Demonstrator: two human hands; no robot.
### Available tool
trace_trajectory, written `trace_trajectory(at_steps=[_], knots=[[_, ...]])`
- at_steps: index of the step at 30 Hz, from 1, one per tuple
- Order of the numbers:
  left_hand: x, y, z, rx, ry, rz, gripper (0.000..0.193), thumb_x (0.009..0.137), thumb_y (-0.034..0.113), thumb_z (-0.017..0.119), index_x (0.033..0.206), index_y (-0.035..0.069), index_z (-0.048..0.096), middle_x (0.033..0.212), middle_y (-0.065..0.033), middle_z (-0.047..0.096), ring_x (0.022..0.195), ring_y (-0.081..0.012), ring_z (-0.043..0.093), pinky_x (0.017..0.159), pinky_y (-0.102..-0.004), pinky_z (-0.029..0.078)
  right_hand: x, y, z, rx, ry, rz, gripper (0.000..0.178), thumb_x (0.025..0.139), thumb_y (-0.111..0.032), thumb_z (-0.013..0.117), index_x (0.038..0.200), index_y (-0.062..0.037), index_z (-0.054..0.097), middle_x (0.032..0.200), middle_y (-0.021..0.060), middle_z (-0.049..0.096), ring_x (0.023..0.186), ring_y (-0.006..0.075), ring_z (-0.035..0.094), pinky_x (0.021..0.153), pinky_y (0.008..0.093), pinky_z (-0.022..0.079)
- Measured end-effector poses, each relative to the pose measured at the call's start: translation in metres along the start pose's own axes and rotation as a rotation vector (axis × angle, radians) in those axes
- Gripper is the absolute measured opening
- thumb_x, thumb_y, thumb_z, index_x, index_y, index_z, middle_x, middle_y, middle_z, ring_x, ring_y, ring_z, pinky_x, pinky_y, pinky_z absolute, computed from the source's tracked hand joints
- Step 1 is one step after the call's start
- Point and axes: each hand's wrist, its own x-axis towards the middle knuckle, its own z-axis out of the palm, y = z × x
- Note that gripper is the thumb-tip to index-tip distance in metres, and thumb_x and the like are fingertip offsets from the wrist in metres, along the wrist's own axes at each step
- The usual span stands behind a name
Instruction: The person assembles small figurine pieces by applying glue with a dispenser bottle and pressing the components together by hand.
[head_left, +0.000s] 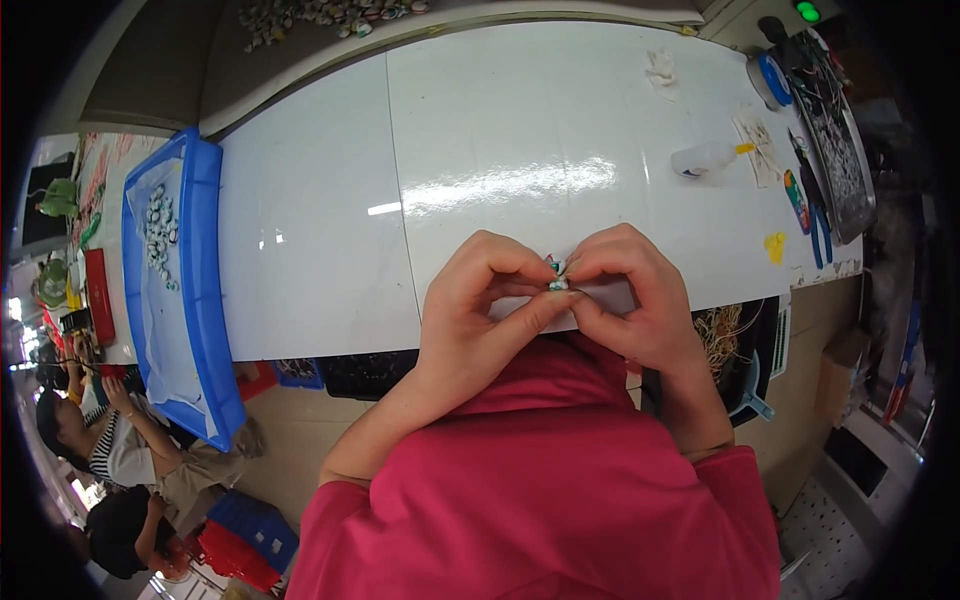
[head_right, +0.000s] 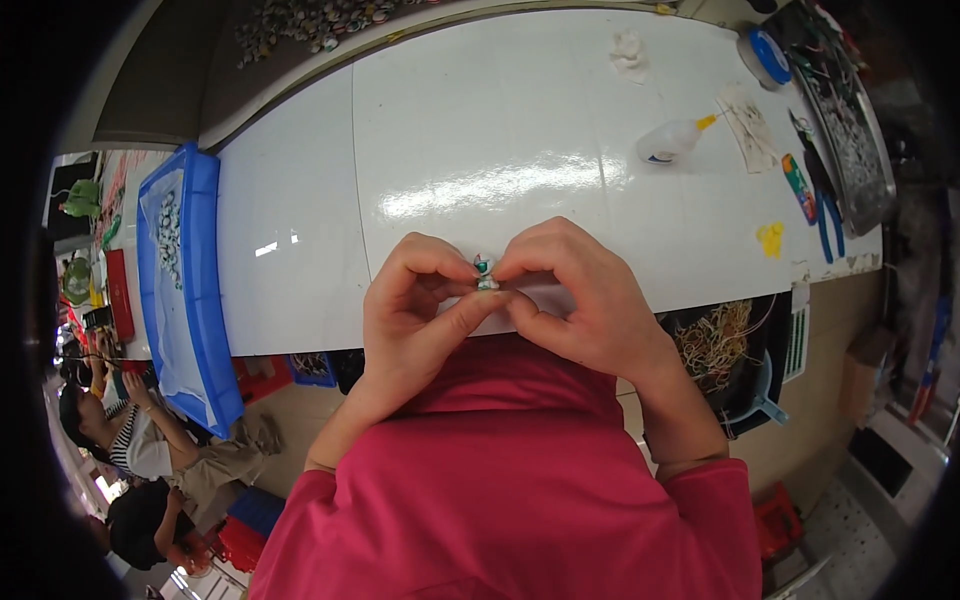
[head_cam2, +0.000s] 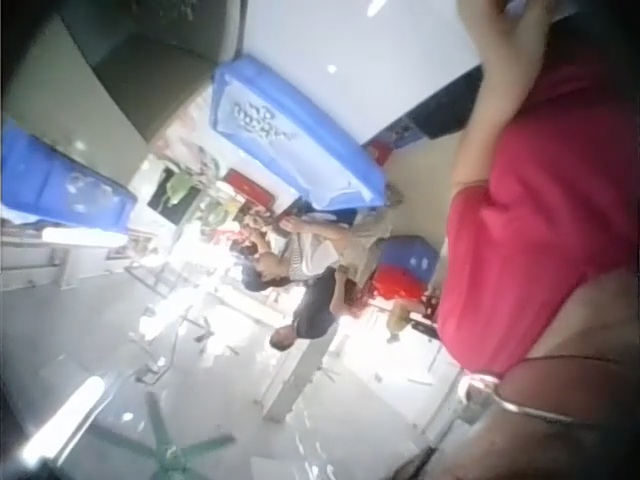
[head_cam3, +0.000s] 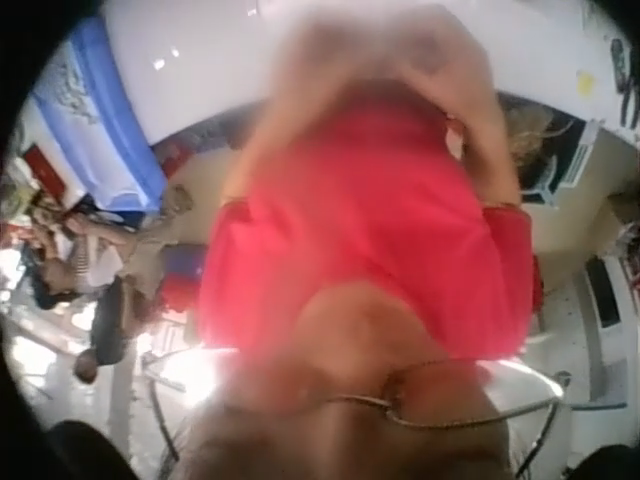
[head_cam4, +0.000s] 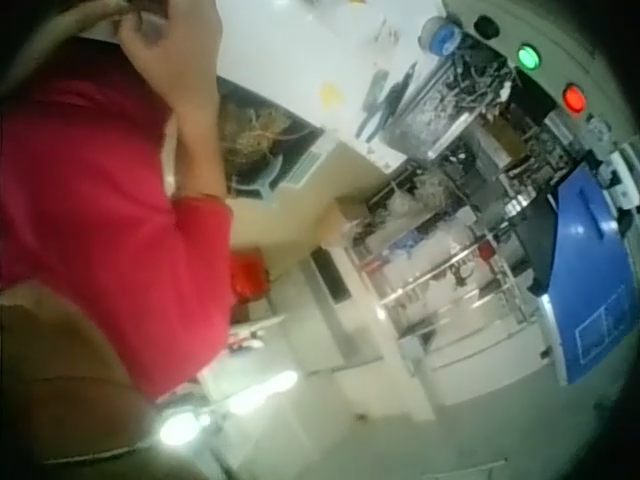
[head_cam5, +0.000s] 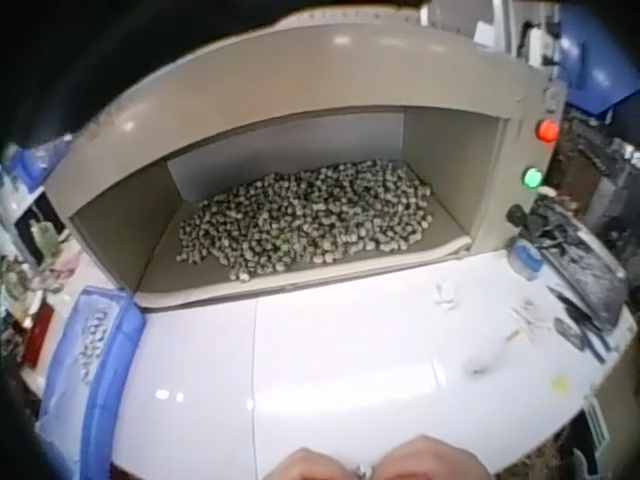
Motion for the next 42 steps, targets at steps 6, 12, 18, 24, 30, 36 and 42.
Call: trace_trajectory(at_steps=[6, 12, 18, 24, 30, 36, 42], knots=[[0.001, 0.0, 0.003, 0.006, 0.01, -0.003, 0.022, 0.077, -0.007, 0.066, 0.093, 0.0, 0.052, 0.095, -0.0057, 0.049, 0.088, -0.0131, 0.058, 0.081, -0.0262, 0.054, 0.0, -0.001, -0.001, -0.023, 0.01, 0.009, 0.026, 0.071, 0.003, 0.063, 0.094, -0.0065, 0.054, 0.089, 0.0067, 0.057, 0.08, 0.0196, 0.059, 0.07, 0.0276, 0.049], [0.001, 0.0, 0.004, 0.004, 0.024, -0.014, 0.023, 0.077, -0.007, 0.066, 0.094, 0.001, 0.052, 0.096, -0.0055, 0.049, 0.089, -0.0127, 0.058, 0.081, -0.026, 0.054, 0.001, -0.002, -0.001, -0.015, 0.009, 0.018, 0.024, 0.072, 0.003, 0.062, 0.093, -0.0056, 0.054, 0.089, 0.007, 0.057, 0.08, 0.0199, 0.059, 0.071, 0.0281, 0.05], [-0.013, 0.011, -0.023, 0.025, 0.062, 0.065, 0.025, 0.077, -0.008, 0.065, 0.096, 0.0, 0.053, 0.102, -0.0069, 0.05, 0.091, -0.0133, 0.058, 0.081, -0.0258, 0.053, 0.008, -0.017, 0.029, -0.033, 0.007, -0.015, 0.025, 0.071, 0.004, 0.062, 0.092, -0.0052, 0.054, 0.088, 0.0072, 0.056, 0.08, 0.0199, 0.06, 0.069, 0.028, 0.05], [-0.007, 0.001, 0.002, -0.038, 0.059, -0.015, 0.03, 0.077, -0.006, 0.066, 0.104, 0.0, 0.055, 0.112, -0.0114, 0.053, 0.095, -0.0155, 0.059, 0.081, -0.0253, 0.053, 0.003, -0.006, 0.002, -0.085, -0.02, -0.06, 0.026, 0.07, 0.005, 0.062, 0.093, -0.005, 0.054, 0.089, 0.0073, 0.057, 0.081, 0.0199, 0.06, 0.07, 0.0273, 0.05], [-0.001, 0.003, 0.0, 0.146, 0.018, 0.103, 0.029, 0.076, -0.005, 0.067, 0.103, 0.001, 0.06, 0.108, -0.0101, 0.054, 0.094, -0.0157, 0.058, 0.078, -0.0251, 0.052, -0.002, -0.005, 0.004, -0.031, 0.017, -0.014, 0.026, 0.071, 0.005, 0.062, 0.093, -0.005, 0.054, 0.089, 0.0072, 0.058, 0.081, 0.0198, 0.06, 0.07, 0.0278, 0.05], [-0.002, 0.003, -0.003, 0.194, 0.021, 0.124, 0.03, 0.075, -0.002, 0.069, 0.103, 0.004, 0.062, 0.104, -0.0077, 0.054, 0.087, -0.0131, 0.056, 0.071, -0.0231, 0.05, -0.001, -0.004, 0.007, -0.07, -0.011, -0.011, 0.025, 0.071, 0.004, 0.061, 0.093, -0.0049, 0.054, 0.09, 0.0072, 0.058, 0.081, 0.0198, 0.06, 0.071, 0.0278, 0.05], [-0.002, 0.002, -0.001, 0.207, 0.022, 0.116, 0.03, 0.075, -0.002, 0.069, 0.103, 0.005, 0.062, 0.104, -0.0071, 0.054, 0.086, -0.0129, 0.056, 0.07, -0.0233, 0.05, -0.002, -0.005, 0.005, -0.076, -0.015, 0.018, 0.024, 0.072, 0.003, 0.061, 0.093, -0.0052, 0.054, 0.09, 0.0072, 0.058, 0.081, 0.0199, 0.06, 0.071, 0.0283, 0.05]])
